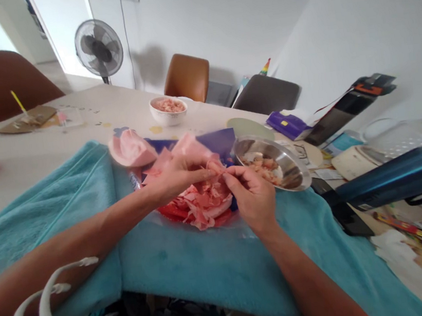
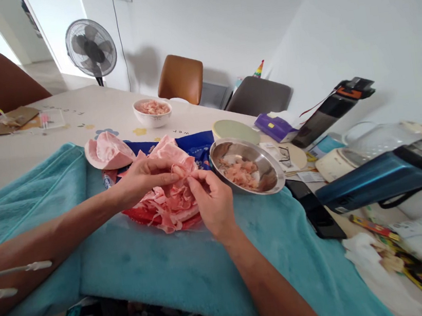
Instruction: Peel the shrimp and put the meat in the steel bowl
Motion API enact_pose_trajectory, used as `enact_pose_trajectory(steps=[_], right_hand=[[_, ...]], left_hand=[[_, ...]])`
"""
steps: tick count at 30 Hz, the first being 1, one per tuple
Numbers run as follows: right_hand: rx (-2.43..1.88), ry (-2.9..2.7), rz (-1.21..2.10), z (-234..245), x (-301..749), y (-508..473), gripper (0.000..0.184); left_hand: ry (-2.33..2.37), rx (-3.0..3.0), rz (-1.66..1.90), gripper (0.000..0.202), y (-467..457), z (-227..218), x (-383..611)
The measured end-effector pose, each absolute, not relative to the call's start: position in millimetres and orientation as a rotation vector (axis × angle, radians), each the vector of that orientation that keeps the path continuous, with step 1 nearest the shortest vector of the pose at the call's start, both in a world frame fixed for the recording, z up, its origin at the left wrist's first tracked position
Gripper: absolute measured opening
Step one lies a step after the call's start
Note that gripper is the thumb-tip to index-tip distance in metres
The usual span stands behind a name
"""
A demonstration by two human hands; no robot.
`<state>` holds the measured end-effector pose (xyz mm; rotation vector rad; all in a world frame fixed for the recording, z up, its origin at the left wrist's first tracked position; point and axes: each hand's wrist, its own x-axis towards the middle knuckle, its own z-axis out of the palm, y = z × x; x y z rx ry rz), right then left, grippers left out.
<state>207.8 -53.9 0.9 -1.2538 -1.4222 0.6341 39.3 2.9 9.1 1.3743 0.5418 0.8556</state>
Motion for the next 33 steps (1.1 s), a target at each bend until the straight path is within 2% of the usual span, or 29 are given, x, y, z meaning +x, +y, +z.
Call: enact_pose_trajectory(steps=[3,7,11,20,26,29,31,33], right_hand=[[-1.182,-1.282,0.943,2,209,-50,0.017],[-1.158,-1.226,1.013,1,210,-46,0.015],[-1.188,-1.25,0.768,1,217,-43,0.016],[-1.439,-1.236,-0.294,9,291,-14,0.017],[-1.629,-1.378,-0.324,4,321,-1,0.012],[-1.514,-1.376,-0.352,8,307,-9,0.022],[-1.437,-1.357,-0.297,12,288,-17,0.024],[-1.386,-1.348,-0.08,13,266,-27,0.022]], left_hand=[[0.523,1.23,0.792,0.012,6,8,38],[0.509,1.141,0.762,0.014,10,7,36],[0.504,1.129,0.756,0.014,12,5,35],[0.522,1.125,0.802,0.011,10,6,39],[0.507,1.224,0.787,0.009,10,6,39],[0.507,1.275,0.806,0.018,8,7,40],[0.523,1.302,0.83,0.031,7,8,40],[0.523,1.332,0.844,0.028,6,9,40]])
